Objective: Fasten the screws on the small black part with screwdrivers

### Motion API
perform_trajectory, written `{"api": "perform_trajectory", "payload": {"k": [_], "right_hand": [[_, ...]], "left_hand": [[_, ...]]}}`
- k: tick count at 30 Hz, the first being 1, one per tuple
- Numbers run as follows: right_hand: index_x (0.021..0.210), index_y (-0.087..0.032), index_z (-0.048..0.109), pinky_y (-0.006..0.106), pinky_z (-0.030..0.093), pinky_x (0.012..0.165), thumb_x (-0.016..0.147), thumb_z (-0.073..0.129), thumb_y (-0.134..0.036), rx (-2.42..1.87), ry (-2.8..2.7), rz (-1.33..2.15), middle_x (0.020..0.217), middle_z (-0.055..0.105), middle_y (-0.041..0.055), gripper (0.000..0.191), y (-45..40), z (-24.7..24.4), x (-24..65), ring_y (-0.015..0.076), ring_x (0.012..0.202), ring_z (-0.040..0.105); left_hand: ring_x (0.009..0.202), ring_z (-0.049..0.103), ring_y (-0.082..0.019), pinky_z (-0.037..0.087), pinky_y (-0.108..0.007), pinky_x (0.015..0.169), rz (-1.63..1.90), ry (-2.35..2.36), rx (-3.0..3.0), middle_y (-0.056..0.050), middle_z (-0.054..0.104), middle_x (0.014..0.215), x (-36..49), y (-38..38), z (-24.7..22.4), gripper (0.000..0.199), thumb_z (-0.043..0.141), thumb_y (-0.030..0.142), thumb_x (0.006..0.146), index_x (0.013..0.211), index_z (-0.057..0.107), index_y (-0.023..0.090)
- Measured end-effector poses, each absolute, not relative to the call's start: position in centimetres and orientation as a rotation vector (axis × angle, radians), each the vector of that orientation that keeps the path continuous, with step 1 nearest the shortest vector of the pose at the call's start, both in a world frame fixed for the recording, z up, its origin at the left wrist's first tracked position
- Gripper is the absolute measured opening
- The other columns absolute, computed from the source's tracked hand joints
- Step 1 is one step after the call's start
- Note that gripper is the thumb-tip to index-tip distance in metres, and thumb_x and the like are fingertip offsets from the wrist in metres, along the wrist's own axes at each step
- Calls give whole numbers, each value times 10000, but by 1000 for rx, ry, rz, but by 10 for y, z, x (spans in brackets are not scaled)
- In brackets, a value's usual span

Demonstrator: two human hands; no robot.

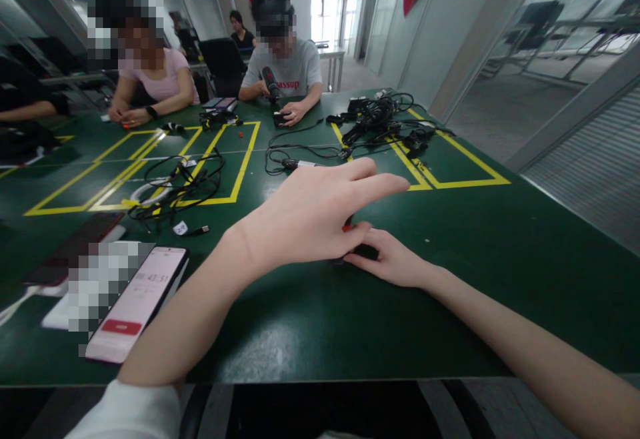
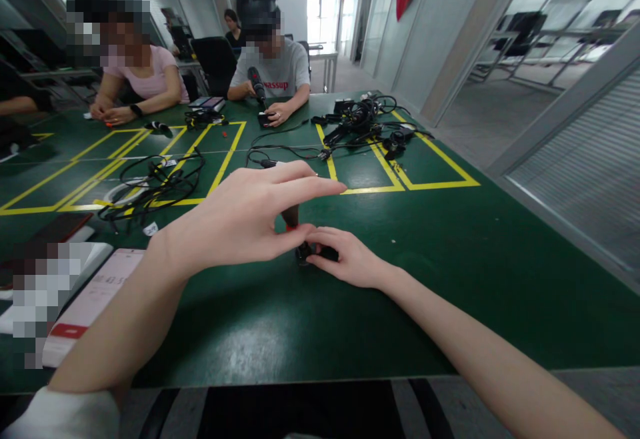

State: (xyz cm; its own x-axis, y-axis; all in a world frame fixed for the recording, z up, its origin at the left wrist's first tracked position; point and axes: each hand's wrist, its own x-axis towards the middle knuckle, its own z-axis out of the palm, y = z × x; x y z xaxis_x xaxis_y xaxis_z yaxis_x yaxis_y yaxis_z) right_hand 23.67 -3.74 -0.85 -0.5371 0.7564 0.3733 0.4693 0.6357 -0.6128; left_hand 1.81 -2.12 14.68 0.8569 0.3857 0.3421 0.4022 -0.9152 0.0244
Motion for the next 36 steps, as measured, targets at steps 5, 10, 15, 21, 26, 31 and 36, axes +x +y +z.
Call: {"api": "perform_trajectory", "payload": {"k": [5, 10, 15, 21, 26, 31, 36], "right_hand": [[1072, -204, 716, 390, 605, 807, 989, 649, -305, -931, -2222, 606, 1013, 760, 92, 147, -37, -9, 236, 248, 893, 728], [1085, -208, 717, 385, 602, 797, 987, 650, -313, -932, -2209, 622, 1000, 756, 84, 158, -38, -8, 235, 248, 882, 725], [1087, -205, 729, 388, 602, 827, 982, 662, -296, -946, -2224, 619, 1022, 767, 91, 154, -38, -6, 235, 252, 909, 733], [1099, -204, 717, 374, 603, 804, 982, 661, -305, -935, -2215, 597, 986, 762, 79, 164, -38, -8, 235, 247, 892, 733], [1081, -198, 713, 384, 601, 798, 985, 650, -304, -927, -2219, 599, 987, 762, 88, 156, -37, -9, 235, 251, 881, 733], [1087, -207, 716, 376, 601, 790, 982, 651, -291, -922, -2216, 601, 973, 756, 76, 150, -37, -8, 235, 238, 858, 725], [1075, -196, 712, 372, 598, 784, 986, 645, -294, -918, -2207, 606, 980, 757, 82, 148, -37, -8, 234, 245, 873, 728]], "left_hand": [[1045, 681, -189, 535, -276, 826, -533, -599, -3003, -74, 672, 1242, 18, -22, 147, 527, 510, 117, 909, 1416, 579, 244], [1075, 677, -202, 533, -277, 831, -546, -606, -3000, -79, 674, 1236, 18, -23, 147, 519, 529, 148, 903, 1413, 580, 230], [1006, 681, -185, 520, -268, 800, -558, -618, -3007, -75, 690, 1169, 19, -22, 147, 506, 483, 130, 927, 1415, 583, 224], [1019, 673, -192, 528, -278, 816, -576, -573, -3000, -83, 688, 1174, 20, -23, 147, 502, 482, 120, 908, 1387, 597, 217], [947, 678, -169, 522, -263, 761, -583, -617, -2965, -71, 675, 1214, 21, -23, 146, 482, 486, 145, 931, 1393, 592, 232], [969, 681, -173, 522, -268, 774, -569, -609, -2943, -75, 674, 1207, 21, -23, 146, 491, 455, 119, 935, 1393, 591, 233], [973, 675, -193, 522, -301, 805, -565, -593, -2920, -76, 680, 1175, 22, -22, 146, 479, 496, 145, 902, 1360, 616, 215]]}}
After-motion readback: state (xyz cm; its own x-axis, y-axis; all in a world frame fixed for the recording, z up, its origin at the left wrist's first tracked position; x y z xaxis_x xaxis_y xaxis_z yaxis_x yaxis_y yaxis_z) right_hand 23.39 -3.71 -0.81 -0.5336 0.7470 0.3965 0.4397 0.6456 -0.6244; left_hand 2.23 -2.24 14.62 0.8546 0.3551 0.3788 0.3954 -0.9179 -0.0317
